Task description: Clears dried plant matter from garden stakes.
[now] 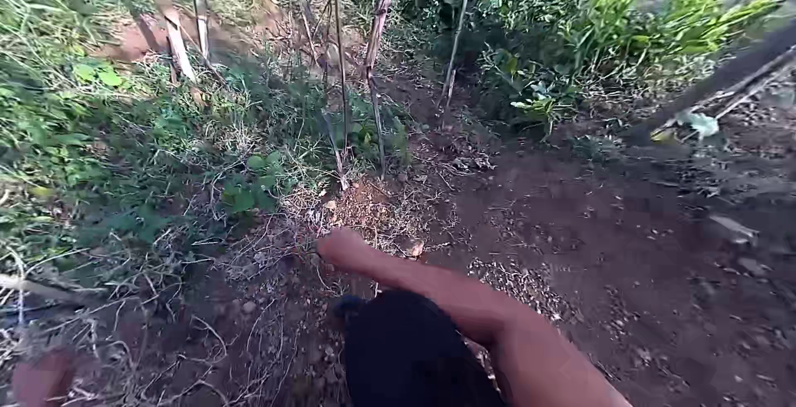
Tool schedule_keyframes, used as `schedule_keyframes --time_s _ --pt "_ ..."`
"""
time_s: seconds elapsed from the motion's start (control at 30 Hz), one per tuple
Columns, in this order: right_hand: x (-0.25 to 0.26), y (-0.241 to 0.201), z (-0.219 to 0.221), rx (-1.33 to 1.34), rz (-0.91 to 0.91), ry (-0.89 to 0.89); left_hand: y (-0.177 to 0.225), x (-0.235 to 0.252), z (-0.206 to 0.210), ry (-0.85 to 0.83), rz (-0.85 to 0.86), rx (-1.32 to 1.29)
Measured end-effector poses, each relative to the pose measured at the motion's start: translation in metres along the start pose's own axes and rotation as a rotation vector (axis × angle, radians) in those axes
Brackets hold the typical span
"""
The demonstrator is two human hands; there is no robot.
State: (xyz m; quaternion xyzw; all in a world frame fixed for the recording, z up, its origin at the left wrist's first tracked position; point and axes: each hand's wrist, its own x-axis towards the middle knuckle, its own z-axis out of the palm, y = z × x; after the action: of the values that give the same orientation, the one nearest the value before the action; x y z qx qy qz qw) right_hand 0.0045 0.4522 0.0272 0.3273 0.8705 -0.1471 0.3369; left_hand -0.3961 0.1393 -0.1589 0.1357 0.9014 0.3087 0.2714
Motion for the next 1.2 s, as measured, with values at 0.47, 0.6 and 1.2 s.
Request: schedule_keyframes --time_s 0.47,0.6,1.2 --pt "0.033 0.086 0.191 0.401 0.235 -0.323 0.009 -0.075 0.063 0.174 -0.353 -0.894" --pt "0.04 0.082 0.204 0.502 0.043 -0.27 -0.008 -0.093 0.105 0.232 -0.403 -1.201" --pt "0.187 -0.137 0.122 0.143 -0.381 -0.324 -0.011 -0.118 0.136 0.303 -0.424 -0.897"
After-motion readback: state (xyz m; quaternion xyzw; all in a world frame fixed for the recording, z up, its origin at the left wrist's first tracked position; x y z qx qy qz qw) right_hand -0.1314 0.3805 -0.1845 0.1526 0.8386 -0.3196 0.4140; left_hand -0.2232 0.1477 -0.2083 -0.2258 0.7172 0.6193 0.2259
